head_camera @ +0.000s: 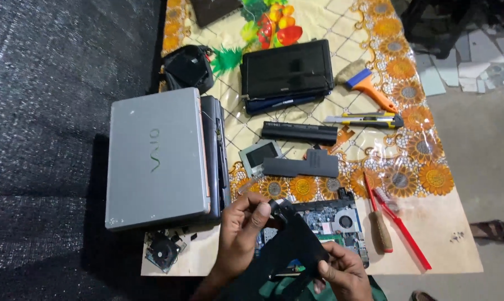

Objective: The person works on a disassembled laptop motherboard, using a red screwdriver to tighten screws on a small component. They then pick up the laptop's bottom casing and align it over the motherboard.

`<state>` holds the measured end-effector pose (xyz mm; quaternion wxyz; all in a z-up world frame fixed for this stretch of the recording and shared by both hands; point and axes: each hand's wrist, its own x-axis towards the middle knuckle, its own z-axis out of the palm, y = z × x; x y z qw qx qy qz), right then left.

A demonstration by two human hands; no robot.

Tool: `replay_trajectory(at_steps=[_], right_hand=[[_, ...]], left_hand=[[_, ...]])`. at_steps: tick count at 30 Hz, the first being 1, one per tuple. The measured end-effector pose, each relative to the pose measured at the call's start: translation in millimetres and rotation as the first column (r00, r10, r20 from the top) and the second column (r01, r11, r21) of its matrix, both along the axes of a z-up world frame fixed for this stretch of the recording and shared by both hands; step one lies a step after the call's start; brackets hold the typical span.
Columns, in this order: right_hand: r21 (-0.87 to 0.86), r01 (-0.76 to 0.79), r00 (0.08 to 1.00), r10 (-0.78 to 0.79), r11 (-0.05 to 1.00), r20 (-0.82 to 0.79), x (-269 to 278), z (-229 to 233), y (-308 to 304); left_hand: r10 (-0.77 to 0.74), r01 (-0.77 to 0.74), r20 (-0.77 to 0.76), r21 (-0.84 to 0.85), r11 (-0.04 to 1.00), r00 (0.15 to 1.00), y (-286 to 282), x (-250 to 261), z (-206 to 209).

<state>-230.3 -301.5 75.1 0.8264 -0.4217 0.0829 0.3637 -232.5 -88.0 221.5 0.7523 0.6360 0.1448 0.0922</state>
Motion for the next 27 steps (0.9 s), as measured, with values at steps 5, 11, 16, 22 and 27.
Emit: replay_trajectory(at_steps=[5,11,16,22,27], right_hand=[[0.018,-0.069,0.996,0.070,0.997,-0.055,-11.1,-13.2,-10.5],[-0.089,-0.234,0.967,0.222,0.968,-0.124,-6.1,18.0,-3.0],[-0.540,-0.332,0.903,0.426,0.773,0.053,13.7,53.3,-11.2],[-0.797,0.579,0.543,0.649,0.171,0.534,42.1,15.0,-58.8],[-0.877,0.476,0.647,0.700,-0.062,0.302,47.5,-6.2,-67.0]], left_hand=[[0.033,-0.033,-0.095,0.003,0.999,0.995,-9.3,-14.0,-7.6],[-0.082,0.084,-0.057,0.026,0.996,0.995,-8.2,-26.3,-19.0],[0.109,-0.079,-0.205,0.146,0.986,0.973,-13.2,-35.4,-32.2],[0.164,-0.146,-0.253,0.088,0.985,0.953,-14.8,-37.0,-47.4],[0.171,-0.156,-0.252,0.080,0.985,0.952,-19.9,-39.3,-45.8]])
